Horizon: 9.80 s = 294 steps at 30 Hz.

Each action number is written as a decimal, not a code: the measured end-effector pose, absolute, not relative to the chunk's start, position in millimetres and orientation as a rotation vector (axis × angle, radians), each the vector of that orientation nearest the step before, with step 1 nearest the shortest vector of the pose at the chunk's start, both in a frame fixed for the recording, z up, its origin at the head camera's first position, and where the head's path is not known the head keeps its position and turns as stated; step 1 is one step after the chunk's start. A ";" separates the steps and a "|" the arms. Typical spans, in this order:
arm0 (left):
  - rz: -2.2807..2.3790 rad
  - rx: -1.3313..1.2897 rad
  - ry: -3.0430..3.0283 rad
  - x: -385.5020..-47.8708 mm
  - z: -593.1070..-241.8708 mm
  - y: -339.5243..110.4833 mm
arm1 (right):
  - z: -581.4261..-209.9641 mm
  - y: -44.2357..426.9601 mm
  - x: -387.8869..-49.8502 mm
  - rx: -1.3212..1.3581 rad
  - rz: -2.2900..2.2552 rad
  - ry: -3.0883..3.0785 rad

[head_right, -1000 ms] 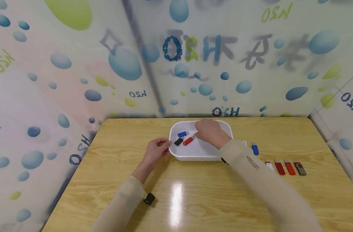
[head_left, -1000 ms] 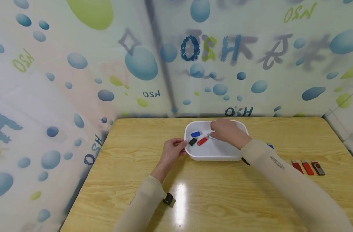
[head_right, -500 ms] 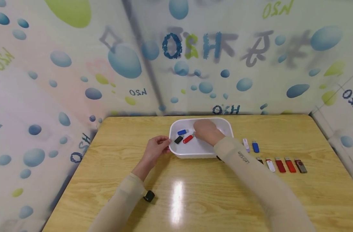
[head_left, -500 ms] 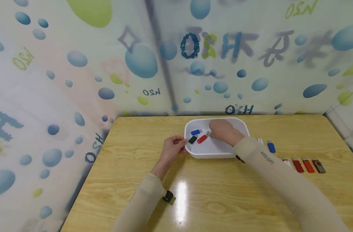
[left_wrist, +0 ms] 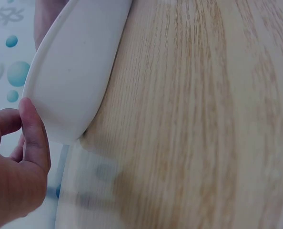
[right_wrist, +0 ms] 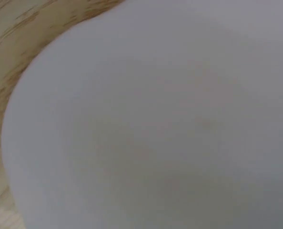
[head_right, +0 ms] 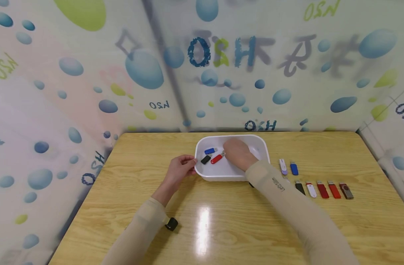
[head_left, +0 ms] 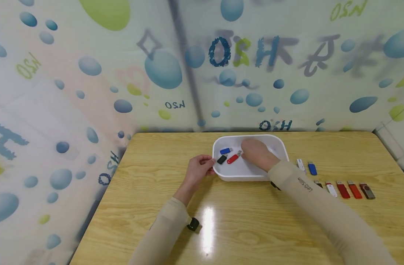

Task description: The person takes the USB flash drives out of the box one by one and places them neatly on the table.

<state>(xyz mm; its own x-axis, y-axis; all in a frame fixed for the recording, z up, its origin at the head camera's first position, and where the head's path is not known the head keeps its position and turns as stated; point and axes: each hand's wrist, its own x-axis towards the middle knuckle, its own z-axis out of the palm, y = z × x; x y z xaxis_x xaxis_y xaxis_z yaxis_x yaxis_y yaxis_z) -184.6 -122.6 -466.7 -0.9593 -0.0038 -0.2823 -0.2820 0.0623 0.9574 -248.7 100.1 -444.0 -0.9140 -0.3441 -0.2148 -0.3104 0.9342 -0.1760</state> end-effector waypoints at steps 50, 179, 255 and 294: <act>1.997 -0.296 2.154 -184.9 -468.2 -123.0 | -411.1 141.1 -218.0 -0.444 -0.586 2.960; 2.021 -0.311 2.114 -185.2 -468.5 -121.7 | -449.6 326.6 -153.6 0.130 -0.655 2.957; 2.059 -0.301 2.080 -183.6 -470.1 -121.8 | -412.3 269.3 -144.7 -0.073 -0.797 3.181; 2.054 -0.285 2.083 -184.3 -468.9 -123.5 | -407.4 117.0 -186.9 -0.427 -0.642 2.930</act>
